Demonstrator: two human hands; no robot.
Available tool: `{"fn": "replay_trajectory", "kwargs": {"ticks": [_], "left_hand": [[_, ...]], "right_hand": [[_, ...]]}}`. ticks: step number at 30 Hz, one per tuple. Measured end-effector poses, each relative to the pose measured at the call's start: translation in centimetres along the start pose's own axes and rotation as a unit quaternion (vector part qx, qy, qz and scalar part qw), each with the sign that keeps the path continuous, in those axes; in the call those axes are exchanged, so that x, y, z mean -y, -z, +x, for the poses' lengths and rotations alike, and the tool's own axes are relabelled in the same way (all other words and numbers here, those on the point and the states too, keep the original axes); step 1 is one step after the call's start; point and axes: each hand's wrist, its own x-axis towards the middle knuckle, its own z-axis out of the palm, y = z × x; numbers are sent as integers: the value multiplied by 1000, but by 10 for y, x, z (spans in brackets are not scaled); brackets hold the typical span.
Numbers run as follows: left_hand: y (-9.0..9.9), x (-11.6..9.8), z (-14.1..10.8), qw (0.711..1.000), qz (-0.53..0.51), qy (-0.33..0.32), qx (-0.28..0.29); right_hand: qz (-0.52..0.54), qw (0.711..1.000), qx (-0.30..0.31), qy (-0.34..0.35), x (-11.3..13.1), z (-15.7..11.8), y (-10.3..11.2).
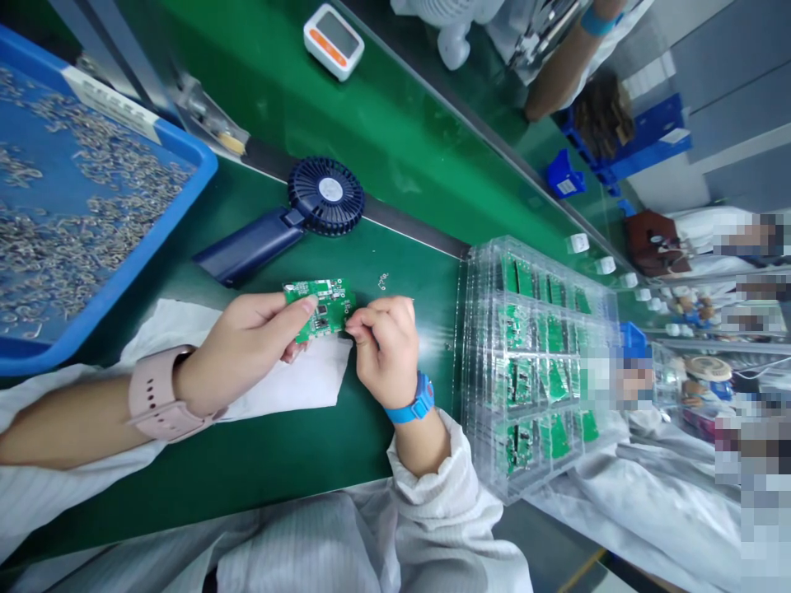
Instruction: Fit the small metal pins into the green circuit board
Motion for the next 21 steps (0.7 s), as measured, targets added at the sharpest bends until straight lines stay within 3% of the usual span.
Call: {"fn": "replay_trajectory", "kwargs": {"ticks": [4,7,10,14,21], "left_hand": [[1,-1,-1,1000,7,2,4],[1,-2,-1,1000,1,12,-1],[1,-3,-1,999,-14,28,-7],[0,-5,-1,999,-11,40,-11],[0,-5,0,999,-24,38,1]], "right_hand": [[32,999,21,-19,-2,2,14],[81,994,-24,-69,-10,2,35],[-15,989,-39,-140,-24,1,54],[-165,967,77,-177,-36,1,64],[-103,971,185,-112,-20,3,44]]}}
